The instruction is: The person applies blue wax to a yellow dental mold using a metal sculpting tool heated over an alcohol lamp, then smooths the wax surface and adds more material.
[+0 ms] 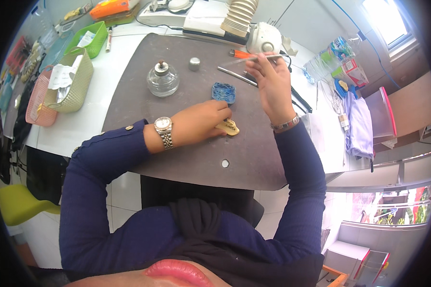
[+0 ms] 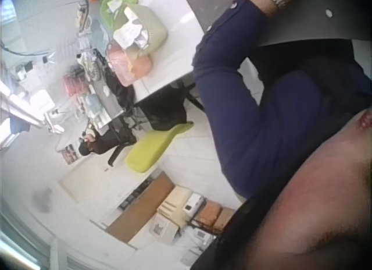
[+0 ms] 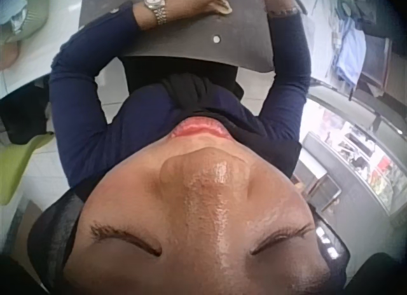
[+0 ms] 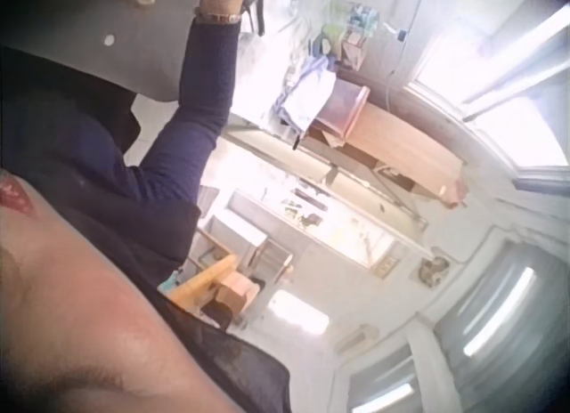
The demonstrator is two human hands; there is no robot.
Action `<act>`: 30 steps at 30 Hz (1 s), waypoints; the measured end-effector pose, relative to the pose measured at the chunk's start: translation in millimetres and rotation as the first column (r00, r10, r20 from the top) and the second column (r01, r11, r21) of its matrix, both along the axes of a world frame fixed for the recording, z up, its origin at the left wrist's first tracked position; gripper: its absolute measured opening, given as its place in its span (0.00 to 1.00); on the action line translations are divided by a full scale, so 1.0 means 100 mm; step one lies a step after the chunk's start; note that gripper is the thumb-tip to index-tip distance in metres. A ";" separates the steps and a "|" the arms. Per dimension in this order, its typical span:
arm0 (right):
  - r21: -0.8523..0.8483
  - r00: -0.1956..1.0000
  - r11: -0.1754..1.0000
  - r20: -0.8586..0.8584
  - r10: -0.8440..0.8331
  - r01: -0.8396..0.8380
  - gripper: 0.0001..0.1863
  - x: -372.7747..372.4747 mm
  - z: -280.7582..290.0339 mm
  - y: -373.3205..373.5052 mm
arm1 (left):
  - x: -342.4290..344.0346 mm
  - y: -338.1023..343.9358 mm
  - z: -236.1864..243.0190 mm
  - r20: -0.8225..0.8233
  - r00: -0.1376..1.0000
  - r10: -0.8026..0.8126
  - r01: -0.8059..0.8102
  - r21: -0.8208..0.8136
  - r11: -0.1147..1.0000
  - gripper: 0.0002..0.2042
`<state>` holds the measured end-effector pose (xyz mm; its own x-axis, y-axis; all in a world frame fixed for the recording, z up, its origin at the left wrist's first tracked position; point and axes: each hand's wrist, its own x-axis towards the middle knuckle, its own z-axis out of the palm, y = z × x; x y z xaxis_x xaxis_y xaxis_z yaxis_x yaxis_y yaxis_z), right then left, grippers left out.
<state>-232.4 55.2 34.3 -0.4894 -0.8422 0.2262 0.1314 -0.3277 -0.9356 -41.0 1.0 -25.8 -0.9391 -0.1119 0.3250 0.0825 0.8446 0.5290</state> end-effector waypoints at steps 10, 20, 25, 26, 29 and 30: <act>0.028 0.955 0.996 -0.288 -0.078 0.090 0.08 -0.19 -0.42 0.17 | 0.02 -0.03 -0.01 0.032 0.999 -0.012 0.012 0.003 1.000 0.15; -0.008 0.901 0.998 -0.428 -0.064 0.067 0.09 -0.19 -0.38 0.25 | 0.01 -0.03 0.00 0.026 1.000 -0.006 0.005 0.036 0.999 0.16; 0.014 0.951 0.995 -0.294 -0.094 0.102 0.08 -0.20 -0.37 0.25 | 0.00 -0.04 -0.02 0.023 1.000 -0.008 0.007 0.004 1.000 0.16; 0.020 0.965 0.994 -0.244 -0.097 0.105 0.08 -0.21 -0.38 0.24 | 0.00 -0.04 -0.04 0.015 1.000 -0.007 0.007 0.001 1.000 0.16; 0.018 0.999 0.999 -0.014 -0.035 0.035 0.07 -0.23 -0.38 0.22 | -0.01 -0.03 0.01 0.026 1.000 -0.001 0.001 0.034 0.999 0.15; 0.030 1.000 1.000 0.021 -0.009 0.008 0.07 -0.22 -0.38 0.19 | 0.01 -0.03 0.03 0.039 0.999 0.013 -0.015 0.047 0.999 0.15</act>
